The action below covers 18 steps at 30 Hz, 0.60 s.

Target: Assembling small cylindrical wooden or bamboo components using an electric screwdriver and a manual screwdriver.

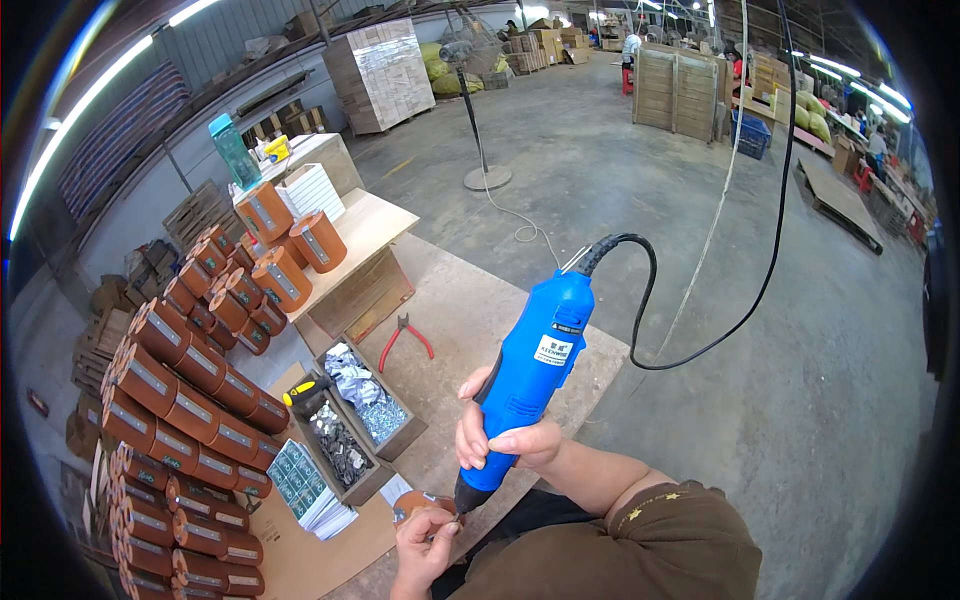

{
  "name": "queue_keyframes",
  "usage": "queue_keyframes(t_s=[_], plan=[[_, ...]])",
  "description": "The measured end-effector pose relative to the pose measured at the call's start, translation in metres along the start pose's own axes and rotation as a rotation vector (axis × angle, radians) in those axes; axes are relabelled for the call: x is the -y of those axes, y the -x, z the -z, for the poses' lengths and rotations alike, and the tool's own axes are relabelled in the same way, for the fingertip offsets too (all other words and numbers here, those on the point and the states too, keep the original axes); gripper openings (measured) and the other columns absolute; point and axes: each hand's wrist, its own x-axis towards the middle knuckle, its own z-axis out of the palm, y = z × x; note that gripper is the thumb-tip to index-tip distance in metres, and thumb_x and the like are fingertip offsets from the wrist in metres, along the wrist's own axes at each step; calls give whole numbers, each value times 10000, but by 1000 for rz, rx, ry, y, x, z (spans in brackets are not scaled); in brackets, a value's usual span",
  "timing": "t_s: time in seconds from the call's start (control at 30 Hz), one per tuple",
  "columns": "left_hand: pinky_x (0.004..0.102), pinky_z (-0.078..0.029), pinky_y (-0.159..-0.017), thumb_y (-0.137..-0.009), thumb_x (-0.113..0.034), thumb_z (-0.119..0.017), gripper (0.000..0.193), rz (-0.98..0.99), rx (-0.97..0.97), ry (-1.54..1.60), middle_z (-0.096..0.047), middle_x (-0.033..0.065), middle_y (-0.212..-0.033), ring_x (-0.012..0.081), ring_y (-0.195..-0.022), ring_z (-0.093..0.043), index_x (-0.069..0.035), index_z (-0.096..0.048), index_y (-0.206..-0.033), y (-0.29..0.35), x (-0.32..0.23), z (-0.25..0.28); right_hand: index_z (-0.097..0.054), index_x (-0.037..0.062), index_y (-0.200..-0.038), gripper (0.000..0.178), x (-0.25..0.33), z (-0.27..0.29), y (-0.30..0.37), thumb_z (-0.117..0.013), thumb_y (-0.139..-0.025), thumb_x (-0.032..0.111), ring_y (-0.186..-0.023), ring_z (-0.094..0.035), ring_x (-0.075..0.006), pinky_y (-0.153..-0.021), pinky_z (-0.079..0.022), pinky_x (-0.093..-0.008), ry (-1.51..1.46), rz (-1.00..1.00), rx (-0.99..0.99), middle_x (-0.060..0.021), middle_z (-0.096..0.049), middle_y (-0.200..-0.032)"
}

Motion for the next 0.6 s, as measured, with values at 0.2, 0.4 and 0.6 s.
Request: queue_keyframes(t_s=[0.2,0.4,0.6], plan=[[229,-429,-587,-758,-7,-573,61,-47,16,0,-555,65,-687,120,-634,-530,11,-525,-724,0,-2,1,-315,30,-1157,557,-1,-1,0,-578,-667,64,-607,-530,-233,-595,-427,-372,6,-3,-4,-114,-507,-660],[252,-426,-630,-737,-14,-575,46,29,-7,60,-582,74,-706,149,-679,-542,8,-552,-703,0,-8,0,-318,31,-1158,559,-2,-2,-2,-579,-665,68,-603,-530,-234,-592,-429,-372,13,-2,9,-115,-506,-658],[228,-424,-576,-753,14,-558,44,-84,37,-67,-552,64,-691,117,-628,-519,12,-524,-725,0,2,6,-321,29,-1161,559,-5,-1,-2,-579,-666,66,-605,-529,-235,-594,-427,-376,13,-5,14,-116,-506,-663]])
